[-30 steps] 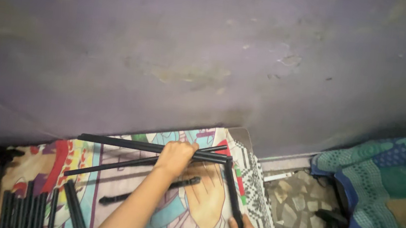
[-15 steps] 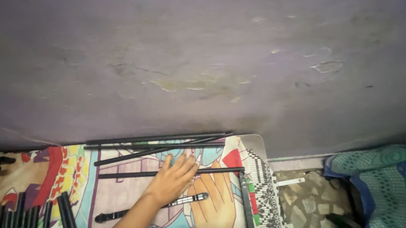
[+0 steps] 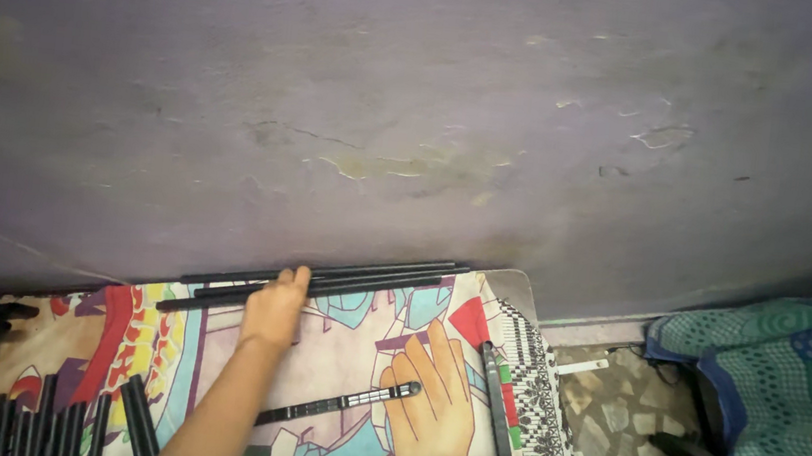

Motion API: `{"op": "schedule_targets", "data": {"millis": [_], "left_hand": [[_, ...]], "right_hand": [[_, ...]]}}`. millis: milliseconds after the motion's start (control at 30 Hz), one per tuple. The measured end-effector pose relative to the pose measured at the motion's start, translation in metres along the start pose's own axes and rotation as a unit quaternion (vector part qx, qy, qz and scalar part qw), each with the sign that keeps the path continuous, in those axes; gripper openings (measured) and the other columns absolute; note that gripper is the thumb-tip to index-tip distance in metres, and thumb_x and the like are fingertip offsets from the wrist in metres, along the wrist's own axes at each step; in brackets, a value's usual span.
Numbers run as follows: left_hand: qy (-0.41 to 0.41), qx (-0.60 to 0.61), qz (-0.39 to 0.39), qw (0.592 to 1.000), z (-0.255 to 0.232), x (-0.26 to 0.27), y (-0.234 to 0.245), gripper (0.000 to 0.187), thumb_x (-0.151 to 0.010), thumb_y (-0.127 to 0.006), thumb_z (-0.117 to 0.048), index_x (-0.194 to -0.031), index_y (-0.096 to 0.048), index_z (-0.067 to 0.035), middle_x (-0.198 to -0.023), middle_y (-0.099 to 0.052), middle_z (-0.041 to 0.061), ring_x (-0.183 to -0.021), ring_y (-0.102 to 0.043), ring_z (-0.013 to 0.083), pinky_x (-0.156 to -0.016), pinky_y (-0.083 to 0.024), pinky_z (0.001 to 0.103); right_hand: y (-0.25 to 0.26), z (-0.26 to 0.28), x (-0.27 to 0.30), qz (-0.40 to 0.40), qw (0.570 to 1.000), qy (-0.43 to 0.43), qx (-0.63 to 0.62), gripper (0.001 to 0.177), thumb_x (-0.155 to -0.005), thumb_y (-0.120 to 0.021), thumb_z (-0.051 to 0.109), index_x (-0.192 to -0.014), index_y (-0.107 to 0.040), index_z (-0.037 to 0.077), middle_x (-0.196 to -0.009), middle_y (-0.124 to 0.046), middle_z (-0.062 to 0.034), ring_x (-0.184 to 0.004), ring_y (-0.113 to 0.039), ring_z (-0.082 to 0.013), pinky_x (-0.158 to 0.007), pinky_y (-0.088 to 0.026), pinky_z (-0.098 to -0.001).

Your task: The person assembles a metal frame by inserting short black rods into the holes of a ladder-like frame. They repeatedly pick up rods, align them with the frame, and push them into place, working on a patterned cloth-covered surface.

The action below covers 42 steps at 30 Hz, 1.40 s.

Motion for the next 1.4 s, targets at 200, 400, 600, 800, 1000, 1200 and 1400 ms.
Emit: {"op": "schedule_targets", "data": {"millis": [200,400,600,800,1000,1200,1400], "left_hand": [[-0.009,0.178,-0.044,0.983,-0.015,0.042,0.021,0.054,-0.081,-0.078,-0.033,-0.120,-0.052,-0.006,-0.116,-0.062,0.018,-0.106,-0.064,0.0403,-0.083,-0.054,0.051],[-0.155,0.195,-0.024,0.968,-0.073,0.140,-0.006,0.051,-0.074,-0.081,-0.037,-0.109,-0.062,-0.006,-0.106,-0.063,0.015,-0.104,-0.060,0.0363,-0.087,-0.044,0.048],[-0.116,0.143,-0.032,0.982,-0.070,0.152,-0.037,0.028,-0.084,-0.076,-0.023,-0.106,-0.066,-0.009,-0.101,-0.066,0.011,-0.098,-0.065,0.0333,-0.081,-0.052,0.044],[0.023,0.426,0.081,0.901,-0.109,0.152,-0.112,0.025,-0.088,-0.078,-0.022,-0.101,-0.073,-0.001,-0.076,-0.072,0.012,-0.066,-0.066,0.0235,-0.059,-0.052,0.038],[0.123,0.701,0.179,0.679,-0.192,0.170,-0.180,0.027,-0.088,-0.077,-0.010,-0.109,-0.068,0.005,-0.076,-0.070,0.007,-0.054,-0.061,0.0119,-0.045,-0.049,0.027],[0.128,0.661,0.117,0.730,-0.218,0.180,-0.161,0.043,-0.083,-0.079,-0.007,-0.123,-0.064,-0.006,-0.076,-0.073,0.005,-0.053,-0.063,0.0121,-0.047,-0.051,0.026],[0.148,0.617,0.067,0.770,-0.224,0.181,-0.161,0.034,-0.085,-0.078,-0.010,-0.118,-0.068,-0.005,-0.081,-0.073,0.007,-0.053,-0.064,0.0135,-0.047,-0.051,0.028]], "right_hand": [[0.009,0.030,0.013,0.054,0.997,-0.030,-0.053,0.030,-0.086,-0.075,0.033,-0.097,-0.079,0.006,-0.051,-0.066,-0.0106,-0.045,-0.059,-0.0158,-0.046,-0.046,-0.0329],[0.033,0.090,0.043,0.072,0.991,-0.044,-0.101,0.032,-0.090,-0.069,0.034,-0.098,-0.073,0.004,-0.048,-0.059,-0.0099,-0.037,-0.056,-0.0189,-0.040,-0.044,-0.0369],[0.038,0.108,0.052,0.092,0.992,-0.046,-0.074,0.042,-0.100,-0.058,0.040,-0.097,-0.069,-0.001,-0.051,-0.059,-0.0100,-0.038,-0.059,-0.0229,-0.044,-0.049,-0.0393],[0.036,0.114,0.067,-0.057,0.990,0.130,0.023,0.044,-0.095,-0.063,0.030,-0.130,-0.062,0.002,-0.106,-0.069,-0.0280,-0.099,-0.068,-0.0440,-0.086,-0.052,-0.0464],[0.045,0.120,0.091,-0.032,0.981,0.186,0.049,0.056,-0.086,-0.066,0.013,-0.140,-0.055,0.004,-0.129,-0.061,-0.0218,-0.122,-0.057,-0.0388,-0.103,-0.044,-0.0420],[0.055,0.115,0.089,0.006,0.973,0.231,0.015,0.044,-0.086,-0.062,0.001,-0.129,-0.066,0.007,-0.114,-0.063,-0.0150,-0.110,-0.060,-0.0332,-0.099,-0.047,-0.0389],[0.054,0.106,0.085,0.007,0.977,0.213,-0.028,0.043,-0.086,-0.062,-0.001,-0.126,-0.070,0.012,-0.108,-0.065,-0.0138,-0.105,-0.062,-0.0320,-0.096,-0.049,-0.0380]]}}
Point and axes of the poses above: each hand's wrist, its own x-axis away from the middle knuckle, its own y-axis out of the back of the hand, z = x × y, the point moved 6 cm from there along -x, towards the middle knuckle
